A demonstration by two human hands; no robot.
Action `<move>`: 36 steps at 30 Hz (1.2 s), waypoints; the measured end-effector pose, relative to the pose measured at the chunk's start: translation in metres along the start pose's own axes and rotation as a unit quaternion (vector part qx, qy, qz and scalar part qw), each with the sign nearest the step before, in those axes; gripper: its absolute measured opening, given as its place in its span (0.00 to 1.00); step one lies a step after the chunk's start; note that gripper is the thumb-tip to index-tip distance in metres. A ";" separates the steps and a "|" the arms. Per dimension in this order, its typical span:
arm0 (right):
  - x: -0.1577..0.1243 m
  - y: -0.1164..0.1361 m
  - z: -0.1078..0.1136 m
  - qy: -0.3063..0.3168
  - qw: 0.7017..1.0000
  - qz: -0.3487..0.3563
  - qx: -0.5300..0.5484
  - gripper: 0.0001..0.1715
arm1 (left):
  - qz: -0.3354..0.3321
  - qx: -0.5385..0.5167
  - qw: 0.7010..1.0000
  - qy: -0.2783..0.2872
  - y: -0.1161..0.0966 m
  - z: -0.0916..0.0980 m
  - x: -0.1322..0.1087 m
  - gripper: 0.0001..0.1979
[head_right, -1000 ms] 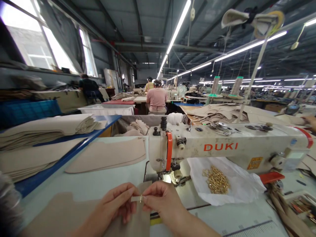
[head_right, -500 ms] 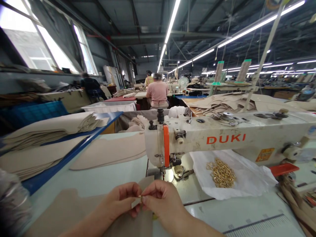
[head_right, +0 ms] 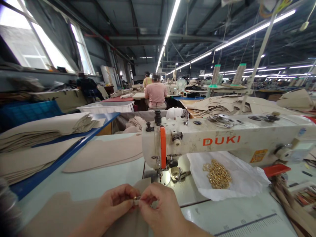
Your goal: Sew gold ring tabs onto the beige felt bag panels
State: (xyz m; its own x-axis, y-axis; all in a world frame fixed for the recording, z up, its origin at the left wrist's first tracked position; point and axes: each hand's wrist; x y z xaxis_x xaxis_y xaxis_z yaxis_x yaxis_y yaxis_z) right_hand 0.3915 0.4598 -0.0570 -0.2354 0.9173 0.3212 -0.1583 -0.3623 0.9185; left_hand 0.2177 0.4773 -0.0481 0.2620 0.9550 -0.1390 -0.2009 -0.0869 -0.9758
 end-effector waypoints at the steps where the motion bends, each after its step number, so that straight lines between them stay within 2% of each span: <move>1: 0.000 -0.002 0.000 -0.003 1.000 0.002 0.002 0.05 | 0.006 -0.018 1.000 -0.001 -0.002 -0.001 0.000 0.05; 4: -0.001 -0.008 -0.002 -0.024 1.000 0.011 0.008 0.05 | 0.005 -0.057 0.998 -0.011 -0.005 -0.003 -0.002 0.06; 8: -0.002 -0.013 -0.006 -0.045 0.999 0.006 0.003 0.05 | -0.014 -0.102 0.995 -0.019 0.000 -0.004 -0.005 0.11; 14: -0.001 -0.014 -0.008 -0.044 0.998 0.017 -0.036 0.06 | -0.028 -0.077 0.996 -0.018 0.012 -0.004 -0.002 0.16; 18: 0.000 -0.012 -0.007 -0.028 0.999 0.009 -0.019 0.06 | -0.045 -0.036 0.997 -0.045 0.007 -0.008 -0.004 0.12; 22: -0.002 -0.008 -0.004 0.001 0.998 -0.044 0.055 0.04 | -0.075 0.015 0.994 -0.082 -0.001 -0.009 -0.012 0.06; 26: -0.004 -0.009 -0.003 0.010 0.990 -0.084 0.112 0.04 | -0.108 0.067 0.988 -0.089 0.000 -0.008 -0.017 0.02; 30: -0.002 -0.005 -0.001 0.008 0.989 -0.115 0.093 0.03 | -0.120 0.092 0.984 -0.092 0.004 -0.007 -0.017 0.01; 36: 0.000 0.003 0.000 0.005 0.988 -0.129 0.087 0.07 | -0.121 0.110 0.982 -0.094 0.001 -0.007 -0.017 0.01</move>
State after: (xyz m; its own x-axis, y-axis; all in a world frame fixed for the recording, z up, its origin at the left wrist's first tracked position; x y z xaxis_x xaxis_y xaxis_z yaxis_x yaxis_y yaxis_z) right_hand 0.3912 0.4583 -0.0545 -0.2194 0.9731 0.0699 -0.0465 -0.0820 0.9955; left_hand 0.2196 0.4590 -0.0478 0.1530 0.9773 0.1465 -0.3595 0.1931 -0.9130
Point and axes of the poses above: each hand's wrist, its own x-axis towards the middle knuckle, its own z-axis out of the back of the hand, y = z × x, and after that the axes turned 4 degrees about x, right-handed
